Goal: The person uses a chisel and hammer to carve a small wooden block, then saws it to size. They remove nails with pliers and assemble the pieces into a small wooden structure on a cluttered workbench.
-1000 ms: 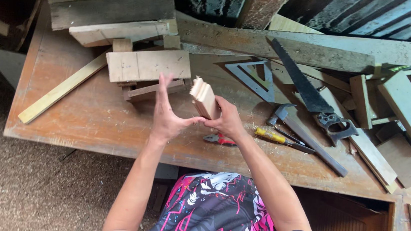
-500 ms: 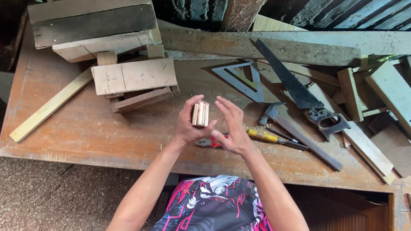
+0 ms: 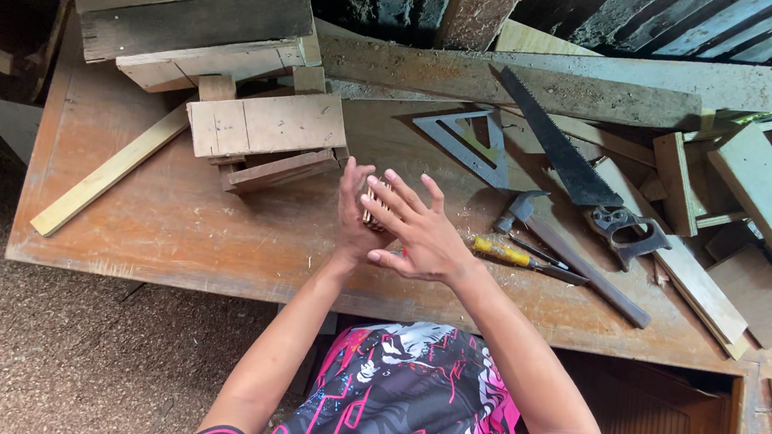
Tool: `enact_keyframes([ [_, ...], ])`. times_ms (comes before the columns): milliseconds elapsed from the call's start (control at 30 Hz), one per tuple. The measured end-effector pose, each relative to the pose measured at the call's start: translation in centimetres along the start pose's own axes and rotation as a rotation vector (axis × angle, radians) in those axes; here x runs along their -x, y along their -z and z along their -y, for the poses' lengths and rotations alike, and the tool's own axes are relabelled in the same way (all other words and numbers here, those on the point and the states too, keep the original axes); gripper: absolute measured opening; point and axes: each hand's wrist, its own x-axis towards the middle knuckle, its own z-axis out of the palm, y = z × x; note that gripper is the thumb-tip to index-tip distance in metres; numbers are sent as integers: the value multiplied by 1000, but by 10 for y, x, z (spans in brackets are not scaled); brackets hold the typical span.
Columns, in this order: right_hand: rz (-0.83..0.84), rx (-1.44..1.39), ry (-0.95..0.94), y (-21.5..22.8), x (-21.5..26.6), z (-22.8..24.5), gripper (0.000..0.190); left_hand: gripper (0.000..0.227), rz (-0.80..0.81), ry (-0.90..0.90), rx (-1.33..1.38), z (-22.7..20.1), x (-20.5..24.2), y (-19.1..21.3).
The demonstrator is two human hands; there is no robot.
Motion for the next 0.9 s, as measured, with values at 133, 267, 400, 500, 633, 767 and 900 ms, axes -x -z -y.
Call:
enact_keyframes([
  [133,12,92,-6,-13,0,-3,82,71,55,30,-130,11,10,-8],
  [267,-212,-356,-133,-23,9,-6,98,67,79,172,145,4,5,-5],
  [400,-250,-659,-309,-21,19,-15,92,77,166,241,398,-23,-6,14],
  [500,-57,-780,-362,-17,29,-22,81,75,222,131,509,-37,-15,22],
  [633,171,-930,-604,-22,32,-20,54,77,376,414,815,-38,-18,25],
  [767,171,-947,-657,-25,29,-21,51,57,281,832,1301,-25,-7,13],
  [900,192,-793,-756,-25,31,-14,71,34,92,908,1273,-12,6,-5],
])
